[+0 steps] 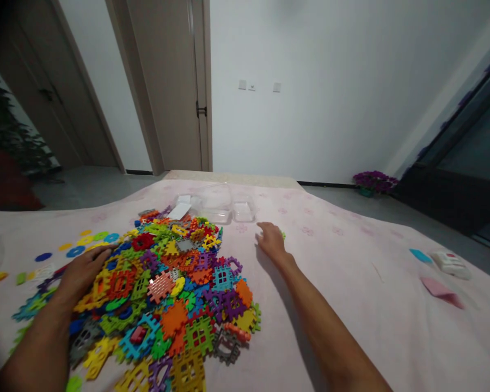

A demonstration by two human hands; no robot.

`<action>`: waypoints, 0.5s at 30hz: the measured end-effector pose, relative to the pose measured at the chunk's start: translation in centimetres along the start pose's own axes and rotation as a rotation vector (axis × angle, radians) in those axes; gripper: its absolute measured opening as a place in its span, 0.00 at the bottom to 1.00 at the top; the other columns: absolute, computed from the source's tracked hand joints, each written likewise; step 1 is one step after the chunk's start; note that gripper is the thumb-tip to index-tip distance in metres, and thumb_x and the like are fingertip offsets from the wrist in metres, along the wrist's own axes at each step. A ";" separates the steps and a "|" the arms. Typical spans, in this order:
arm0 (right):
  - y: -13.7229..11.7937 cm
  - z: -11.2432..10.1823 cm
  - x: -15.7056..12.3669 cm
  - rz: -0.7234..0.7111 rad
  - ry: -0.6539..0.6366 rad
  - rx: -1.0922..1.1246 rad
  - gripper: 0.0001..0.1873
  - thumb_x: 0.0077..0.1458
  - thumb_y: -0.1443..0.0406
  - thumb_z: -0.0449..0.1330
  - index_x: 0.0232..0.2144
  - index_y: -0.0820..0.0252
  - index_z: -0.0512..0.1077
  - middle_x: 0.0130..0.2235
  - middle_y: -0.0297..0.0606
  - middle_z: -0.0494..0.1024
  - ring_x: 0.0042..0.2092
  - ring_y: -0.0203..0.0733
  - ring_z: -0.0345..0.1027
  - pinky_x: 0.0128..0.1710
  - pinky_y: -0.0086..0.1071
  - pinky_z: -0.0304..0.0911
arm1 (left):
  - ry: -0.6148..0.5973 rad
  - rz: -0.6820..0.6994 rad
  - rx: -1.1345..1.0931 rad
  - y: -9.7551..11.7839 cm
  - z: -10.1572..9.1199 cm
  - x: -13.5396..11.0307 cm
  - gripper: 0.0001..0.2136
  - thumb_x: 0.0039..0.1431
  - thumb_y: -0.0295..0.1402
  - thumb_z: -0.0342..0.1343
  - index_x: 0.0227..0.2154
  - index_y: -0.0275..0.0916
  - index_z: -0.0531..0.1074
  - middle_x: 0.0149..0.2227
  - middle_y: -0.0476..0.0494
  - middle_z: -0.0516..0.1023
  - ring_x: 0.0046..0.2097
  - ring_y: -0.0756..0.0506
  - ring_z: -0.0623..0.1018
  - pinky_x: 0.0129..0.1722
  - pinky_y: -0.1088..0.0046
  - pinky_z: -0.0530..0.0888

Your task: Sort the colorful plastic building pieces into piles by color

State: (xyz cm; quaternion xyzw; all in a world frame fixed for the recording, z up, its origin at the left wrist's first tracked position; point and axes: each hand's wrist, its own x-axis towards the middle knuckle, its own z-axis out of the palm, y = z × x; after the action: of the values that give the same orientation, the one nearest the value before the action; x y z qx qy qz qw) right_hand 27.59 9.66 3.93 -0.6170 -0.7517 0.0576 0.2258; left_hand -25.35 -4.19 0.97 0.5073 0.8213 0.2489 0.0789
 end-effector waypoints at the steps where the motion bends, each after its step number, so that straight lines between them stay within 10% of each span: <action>1: -2.6 0.3 -0.8 -0.137 -0.010 0.102 0.23 0.56 0.68 0.60 0.54 0.57 0.74 0.57 0.44 0.76 0.58 0.48 0.67 0.61 0.42 0.58 | -0.012 -0.018 -0.024 0.1 0.0 -0.1 0.26 0.66 0.47 0.42 0.55 0.38 0.76 0.56 0.37 0.78 0.54 0.37 0.77 0.52 0.63 0.72; 7: -19.6 0.5 -7.8 -0.759 -0.278 0.452 0.11 0.61 0.61 0.61 0.46 0.54 0.77 0.45 0.36 0.81 0.48 0.42 0.73 0.53 0.38 0.64 | -0.002 -0.019 -0.111 0.5 -0.1 -0.4 0.25 0.64 0.46 0.45 0.53 0.39 0.77 0.56 0.36 0.77 0.57 0.36 0.75 0.56 0.60 0.69; 15: -26.7 2.0 -9.5 -0.628 -0.316 0.052 0.21 0.55 0.50 0.62 0.43 0.58 0.77 0.40 0.46 0.82 0.42 0.53 0.73 0.40 0.44 0.69 | 0.012 -0.034 -0.140 0.6 -0.1 -0.2 0.24 0.62 0.45 0.47 0.52 0.40 0.78 0.55 0.37 0.79 0.55 0.36 0.76 0.55 0.60 0.71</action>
State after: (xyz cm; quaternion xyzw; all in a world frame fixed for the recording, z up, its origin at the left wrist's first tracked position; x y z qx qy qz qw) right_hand 4.00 -5.19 9.30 -0.3334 -0.9286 0.0994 0.1291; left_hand -24.82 -4.21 1.26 0.4849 0.8108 0.3074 0.1136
